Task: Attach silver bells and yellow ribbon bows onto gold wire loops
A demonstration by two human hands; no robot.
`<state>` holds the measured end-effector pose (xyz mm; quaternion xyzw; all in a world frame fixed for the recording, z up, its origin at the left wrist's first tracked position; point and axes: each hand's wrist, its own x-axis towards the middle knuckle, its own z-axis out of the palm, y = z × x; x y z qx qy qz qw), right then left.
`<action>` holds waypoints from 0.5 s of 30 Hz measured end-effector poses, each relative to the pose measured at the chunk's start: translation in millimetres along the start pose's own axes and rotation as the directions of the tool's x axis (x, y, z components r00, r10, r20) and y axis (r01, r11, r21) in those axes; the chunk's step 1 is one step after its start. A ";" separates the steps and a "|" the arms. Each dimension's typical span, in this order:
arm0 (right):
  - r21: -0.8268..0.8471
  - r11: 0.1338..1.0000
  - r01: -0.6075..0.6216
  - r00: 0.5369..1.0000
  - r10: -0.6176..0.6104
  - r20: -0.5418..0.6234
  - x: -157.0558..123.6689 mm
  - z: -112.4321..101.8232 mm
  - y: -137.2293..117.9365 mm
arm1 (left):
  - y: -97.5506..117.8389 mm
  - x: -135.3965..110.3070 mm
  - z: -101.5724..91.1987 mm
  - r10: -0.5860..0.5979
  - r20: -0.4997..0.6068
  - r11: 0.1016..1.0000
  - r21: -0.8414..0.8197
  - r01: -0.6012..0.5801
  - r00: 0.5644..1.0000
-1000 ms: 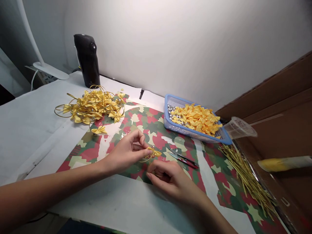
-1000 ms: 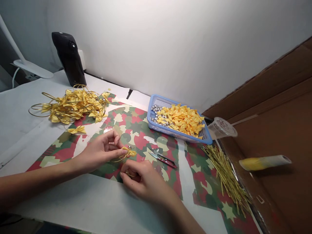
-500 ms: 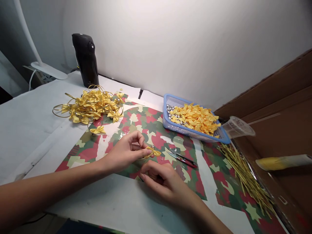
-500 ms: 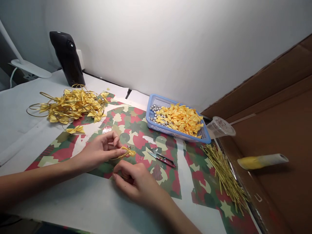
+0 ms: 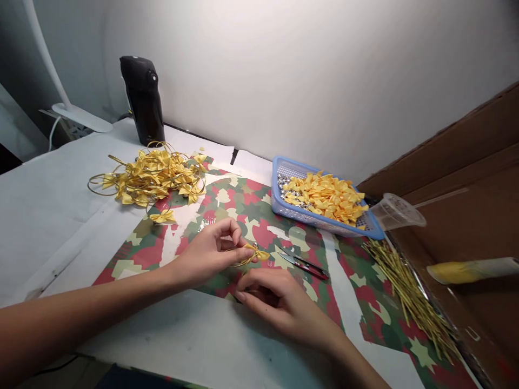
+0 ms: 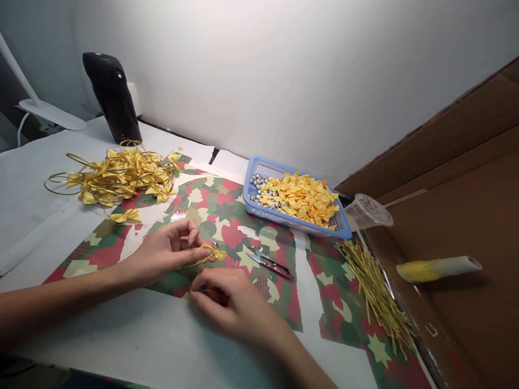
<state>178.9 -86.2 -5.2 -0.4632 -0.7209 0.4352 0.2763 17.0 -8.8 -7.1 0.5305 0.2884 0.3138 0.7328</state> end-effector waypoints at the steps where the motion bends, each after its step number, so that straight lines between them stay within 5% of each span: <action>1: -0.016 1.000 0.015 1.000 -0.015 -0.016 0.6 -0.5 0.7 | 0.1 0.4 -0.3 0.018 -0.011 1.000 0.001 -0.018 1.000; 6: -0.103 0.992 0.068 0.992 -0.078 -0.094 2.2 -0.7 2.2 | 1.9 1.7 -2.0 0.042 -0.098 0.999 0.006 -0.041 0.994; 15: -0.003 1.000 -0.027 0.934 0.024 -0.356 -0.9 -9.2 4.4 | 1.3 2.6 -3.1 0.068 -0.120 0.995 0.076 -0.059 0.990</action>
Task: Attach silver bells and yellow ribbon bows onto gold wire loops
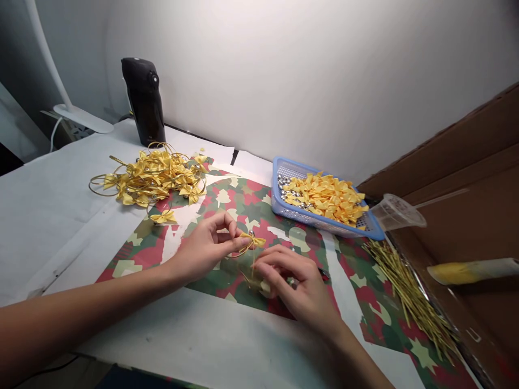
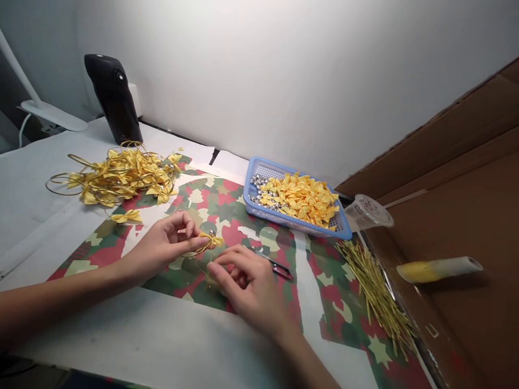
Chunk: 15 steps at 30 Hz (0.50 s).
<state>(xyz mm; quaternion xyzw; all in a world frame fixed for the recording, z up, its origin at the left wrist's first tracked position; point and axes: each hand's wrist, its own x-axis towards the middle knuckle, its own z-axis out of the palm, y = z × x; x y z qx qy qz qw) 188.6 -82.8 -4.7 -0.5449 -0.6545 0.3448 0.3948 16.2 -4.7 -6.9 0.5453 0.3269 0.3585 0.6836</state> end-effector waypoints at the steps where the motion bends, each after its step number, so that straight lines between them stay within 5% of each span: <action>1: 0.013 1.000 -0.006 0.999 0.006 -0.052 0.6 -1.7 0.9 | 0.2 -0.1 0.0 -0.002 0.002 1.000 0.007 0.002 1.000; 5: 0.200 0.971 -0.133 0.973 0.166 -0.161 2.9 -3.9 2.9 | 1.4 -0.5 -0.2 -0.010 0.017 1.000 0.025 0.010 1.000; 11: 0.531 0.766 -0.361 0.928 0.351 0.124 6.1 9.8 1.9 | -0.1 -0.9 -0.7 0.018 0.009 0.999 0.031 -0.018 1.000; 15: 0.576 0.729 -0.369 0.920 0.373 0.118 7.5 14.6 0.7 | -1.5 -0.7 -1.7 0.033 -0.011 0.998 0.048 -0.032 0.999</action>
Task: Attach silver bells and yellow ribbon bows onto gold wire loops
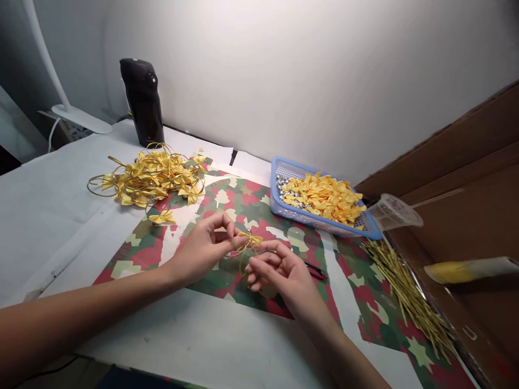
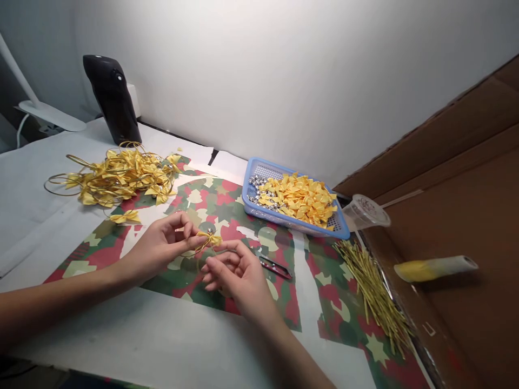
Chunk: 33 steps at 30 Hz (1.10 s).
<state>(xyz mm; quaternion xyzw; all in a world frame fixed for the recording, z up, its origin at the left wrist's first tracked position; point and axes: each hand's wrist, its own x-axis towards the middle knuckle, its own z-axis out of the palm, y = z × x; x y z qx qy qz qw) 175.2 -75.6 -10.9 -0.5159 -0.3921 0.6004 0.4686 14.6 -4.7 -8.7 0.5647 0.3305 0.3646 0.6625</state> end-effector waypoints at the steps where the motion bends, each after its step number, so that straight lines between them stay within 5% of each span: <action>1: -0.015 1.000 0.021 0.999 -0.021 -0.027 -0.3 0.3 -0.4 | -0.3 0.1 -0.1 0.006 -0.006 1.000 0.005 -0.006 1.000; 7: -0.364 0.903 0.230 0.952 -0.286 -0.107 -7.0 3.9 -0.9 | -1.7 -0.2 0.9 0.023 -0.022 0.999 0.047 -0.022 0.999; 12: -0.659 0.635 0.402 0.863 -0.503 0.041 -9.5 7.6 2.5 | 0.3 -1.1 2.5 0.005 -0.024 0.999 0.033 -0.004 1.000; 16: -0.711 0.536 0.456 0.831 -0.543 0.124 -8.0 6.2 5.8 | 2.6 -1.6 3.5 -0.011 0.001 1.000 0.004 0.011 1.000; 21: -0.706 0.501 0.500 0.817 -0.543 0.194 -6.7 5.9 8.5 | 0.3 -3.6 4.6 -0.007 0.036 1.000 -0.022 0.008 0.999; 28: -0.646 0.620 0.445 0.878 -0.443 0.179 -8.5 7.5 7.7 | -2.0 -5.2 4.2 -0.015 0.077 0.999 -0.044 0.018 0.997; 33: -0.661 0.608 0.440 0.880 -0.440 0.180 -7.1 7.5 9.6 | 1.4 -2.4 3.7 -0.082 0.030 0.994 -0.067 0.084 0.996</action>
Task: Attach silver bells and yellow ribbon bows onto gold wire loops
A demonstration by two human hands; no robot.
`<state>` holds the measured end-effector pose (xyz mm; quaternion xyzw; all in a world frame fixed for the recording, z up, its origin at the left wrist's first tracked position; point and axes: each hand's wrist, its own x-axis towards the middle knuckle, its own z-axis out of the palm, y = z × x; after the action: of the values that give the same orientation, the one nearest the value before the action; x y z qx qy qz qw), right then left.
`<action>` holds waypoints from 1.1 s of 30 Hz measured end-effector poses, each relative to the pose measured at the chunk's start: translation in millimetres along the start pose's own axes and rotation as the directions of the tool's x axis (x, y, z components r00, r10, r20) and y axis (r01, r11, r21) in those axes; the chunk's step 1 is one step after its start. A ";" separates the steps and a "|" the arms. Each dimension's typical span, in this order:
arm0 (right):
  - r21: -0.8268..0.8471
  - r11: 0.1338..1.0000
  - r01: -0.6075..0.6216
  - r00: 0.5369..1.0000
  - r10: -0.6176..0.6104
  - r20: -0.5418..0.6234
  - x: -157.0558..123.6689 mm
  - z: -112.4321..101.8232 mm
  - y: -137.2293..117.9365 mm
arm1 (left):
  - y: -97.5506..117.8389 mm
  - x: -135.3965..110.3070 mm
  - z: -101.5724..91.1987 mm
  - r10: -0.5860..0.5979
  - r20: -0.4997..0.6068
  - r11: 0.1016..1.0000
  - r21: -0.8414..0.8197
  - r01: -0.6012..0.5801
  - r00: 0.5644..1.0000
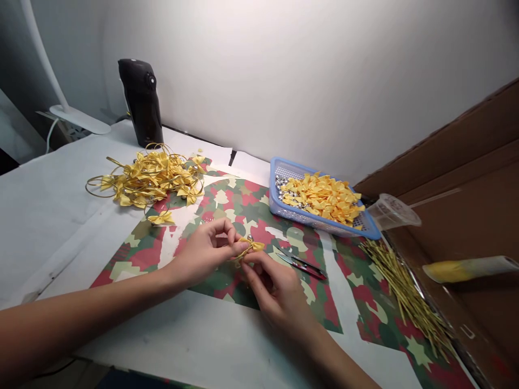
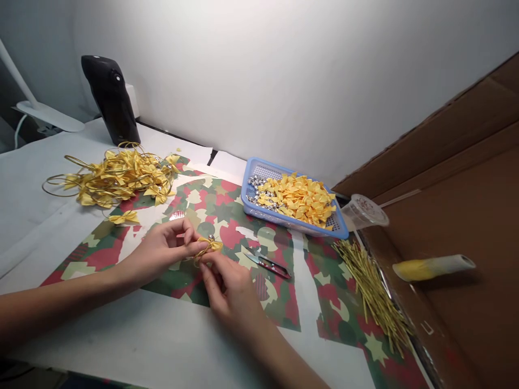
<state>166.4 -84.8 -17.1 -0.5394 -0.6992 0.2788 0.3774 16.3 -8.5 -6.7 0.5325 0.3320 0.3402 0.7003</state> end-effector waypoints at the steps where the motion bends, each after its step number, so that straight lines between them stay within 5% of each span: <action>1: 0.002 1.000 -0.008 1.000 0.008 -0.001 0.3 0.1 0.0 | 0.4 0.4 -0.1 -0.013 -0.009 1.000 -0.008 0.013 1.000; 10: 0.162 0.976 -0.144 0.987 0.131 0.090 2.7 -2.9 -3.0 | 2.8 1.2 -1.2 -0.030 -0.077 0.999 -0.026 0.029 0.997; 18: -0.019 0.998 0.052 0.989 -0.049 0.136 -1.8 2.0 3.6 | 0.6 0.1 0.5 -0.035 -0.032 0.998 -0.056 0.033 0.999; 27: -0.035 0.994 0.107 0.981 -0.100 0.164 -2.8 2.8 0.9 | -1.3 -0.9 2.2 -0.016 0.023 1.000 0.016 0.016 1.000; 33: -0.217 0.961 0.170 0.971 -0.126 0.203 -3.2 4.1 3.3 | -2.9 -0.7 2.0 -0.050 0.042 0.999 -0.006 0.050 0.998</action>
<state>165.2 -87.0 -22.7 -0.4970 -0.7980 0.2154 0.2642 17.9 -10.7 -9.0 0.5284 0.3294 0.3127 0.7173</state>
